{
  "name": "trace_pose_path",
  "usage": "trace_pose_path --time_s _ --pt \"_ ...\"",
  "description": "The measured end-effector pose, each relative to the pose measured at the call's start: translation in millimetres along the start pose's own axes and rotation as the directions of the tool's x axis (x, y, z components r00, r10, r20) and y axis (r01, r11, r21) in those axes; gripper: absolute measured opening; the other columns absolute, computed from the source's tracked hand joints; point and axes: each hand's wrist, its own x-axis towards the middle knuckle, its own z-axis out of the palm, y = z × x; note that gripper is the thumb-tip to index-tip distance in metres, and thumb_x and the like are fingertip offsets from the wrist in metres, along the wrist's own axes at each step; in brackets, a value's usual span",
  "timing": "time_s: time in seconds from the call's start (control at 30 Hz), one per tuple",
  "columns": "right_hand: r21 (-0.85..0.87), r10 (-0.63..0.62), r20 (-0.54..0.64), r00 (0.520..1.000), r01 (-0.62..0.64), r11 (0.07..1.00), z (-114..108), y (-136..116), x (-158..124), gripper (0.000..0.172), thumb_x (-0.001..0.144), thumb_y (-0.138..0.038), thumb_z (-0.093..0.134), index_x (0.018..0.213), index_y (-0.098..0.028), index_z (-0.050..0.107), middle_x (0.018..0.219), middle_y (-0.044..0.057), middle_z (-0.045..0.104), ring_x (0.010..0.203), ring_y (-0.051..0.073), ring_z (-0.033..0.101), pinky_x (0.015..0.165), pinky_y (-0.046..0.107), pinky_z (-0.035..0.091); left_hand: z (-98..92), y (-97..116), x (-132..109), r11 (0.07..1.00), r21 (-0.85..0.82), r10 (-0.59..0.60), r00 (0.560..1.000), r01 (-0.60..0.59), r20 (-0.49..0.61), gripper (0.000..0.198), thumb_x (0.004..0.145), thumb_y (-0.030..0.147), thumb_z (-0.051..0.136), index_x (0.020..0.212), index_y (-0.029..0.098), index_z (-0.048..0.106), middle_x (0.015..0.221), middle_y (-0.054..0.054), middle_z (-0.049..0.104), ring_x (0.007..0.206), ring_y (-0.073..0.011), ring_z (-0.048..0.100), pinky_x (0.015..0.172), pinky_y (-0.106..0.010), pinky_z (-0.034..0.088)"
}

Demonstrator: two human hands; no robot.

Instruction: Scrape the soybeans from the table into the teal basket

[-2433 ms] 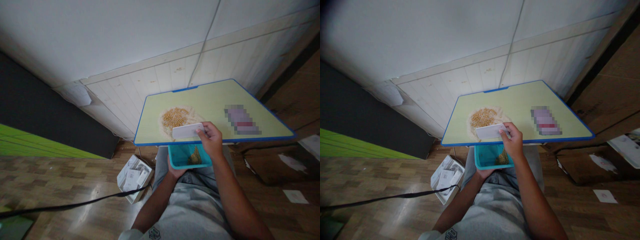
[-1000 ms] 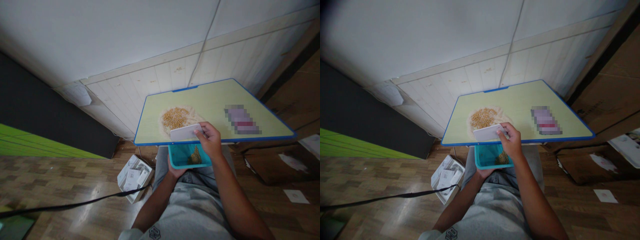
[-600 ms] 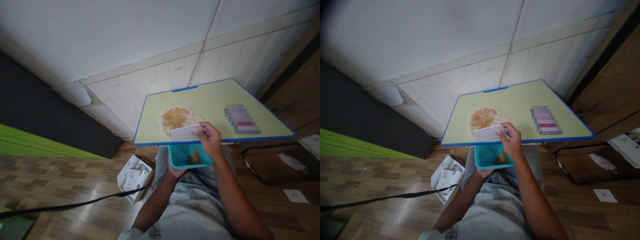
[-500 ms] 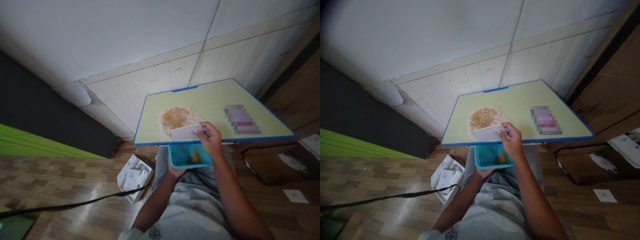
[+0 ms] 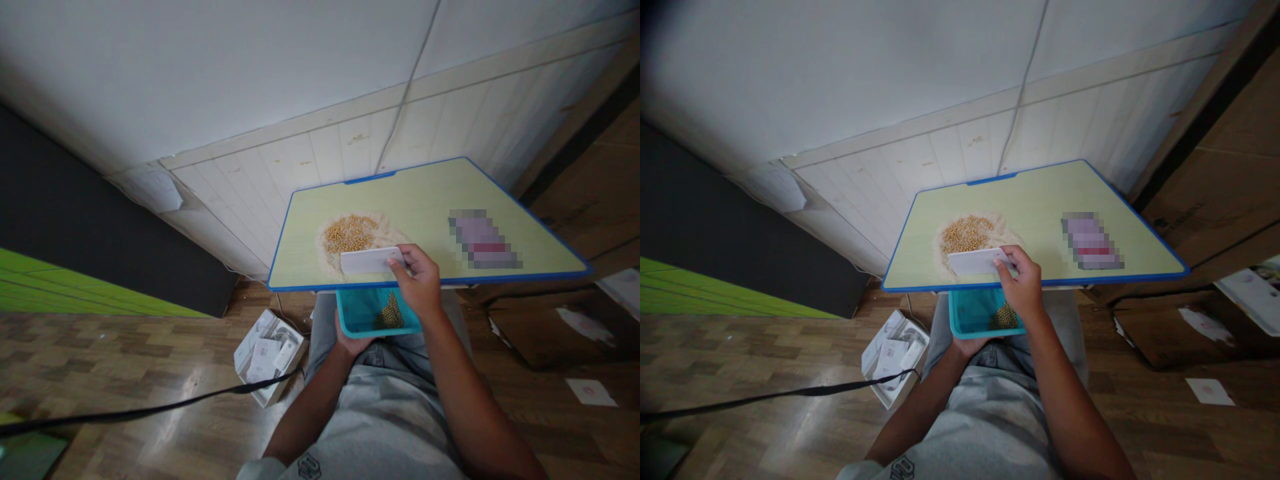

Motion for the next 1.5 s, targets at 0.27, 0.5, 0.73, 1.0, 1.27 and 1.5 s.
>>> trace_pose_path --time_s 0.27,0.5,0.73,1.0,1.27,1.5 --pt "-0.065 -0.014 -0.129 0.992 0.005 0.998 -3.4 -1.1 0.6 0.020 0.092 -0.041 0.080 0.102 -0.025 0.075 0.088 0.001 0.079 0.081 0.023 0.073 0.076 0.033 0.058 35.2 3.4 -9.9 0.999 0.006 0.044 0.997 -0.044 0.060 0.072 0.114 0.056 0.033 0.164 0.019 0.071 0.177 -0.010 0.062 0.170 -0.0370 0.052 0.144 -0.060 0.037" --pt "-0.089 -0.017 -0.090 0.996 0.009 0.996 -3.6 -1.1 1.1 0.019 0.092 -0.042 0.080 0.101 -0.026 0.074 0.086 0.000 0.077 0.079 0.023 0.072 0.074 0.033 0.057 33.9 2.7 -10.7 0.999 -0.003 0.046 0.999 -0.046 0.028 0.074 0.113 0.057 0.035 0.168 0.018 0.066 0.179 -0.012 0.059 0.170 -0.0380 0.051 0.144 -0.061 0.035" --pt "-0.068 -0.011 -0.081 0.997 0.005 0.998 -3.8 -2.1 1.6 0.019 0.092 -0.041 0.080 0.100 -0.025 0.073 0.086 0.000 0.078 0.079 0.023 0.072 0.074 0.033 0.056 25.2 1.2 -7.3 0.999 -0.023 0.029 0.999 -0.028 0.031 0.075 0.113 0.057 0.032 0.170 0.018 0.063 0.183 -0.012 0.054 0.170 -0.0376 0.051 0.144 -0.061 0.035" --pt "-0.045 -0.002 -0.192 0.981 -0.007 0.999 -6.1 -2.9 5.6 0.021 0.088 -0.039 0.081 0.100 -0.025 0.074 0.089 0.003 0.083 0.079 0.024 0.076 0.071 0.033 0.060 0.0 -0.7 -0.6 1.000 0.011 -0.014 0.999 0.014 0.033 0.086 0.109 0.073 0.024 0.153 0.020 0.075 0.174 -0.017 0.064 0.170 -0.0444 0.049 0.145 -0.072 0.015" --pt "-0.020 0.033 -0.111 0.993 -0.036 0.999 -6.5 -6.3 4.2 0.024 0.081 -0.038 0.086 0.098 -0.024 0.076 0.088 0.005 0.086 0.078 0.027 0.083 0.067 0.034 0.066 12.5 3.6 -7.9 0.999 0.003 -0.048 0.996 0.048 0.079 0.094 0.107 0.078 0.017 0.154 0.021 0.075 0.180 -0.017 0.058 0.175 -0.0490 0.038 0.143 -0.081 0.005" --pt "-0.031 0.046 -0.136 0.990 -0.051 0.998 -17.1 -1.6 8.2 0.025 0.079 -0.036 0.086 0.098 -0.023 0.076 0.090 0.006 0.088 0.080 0.027 0.085 0.067 0.034 0.067 21.1 3.7 -13.5 0.999 0.036 -0.036 0.999 0.035 0.026 0.096 0.108 0.075 0.013 0.154 0.018 0.076 0.177 -0.019 0.062 0.177 -0.0484 0.035 0.142 -0.083 0.012"
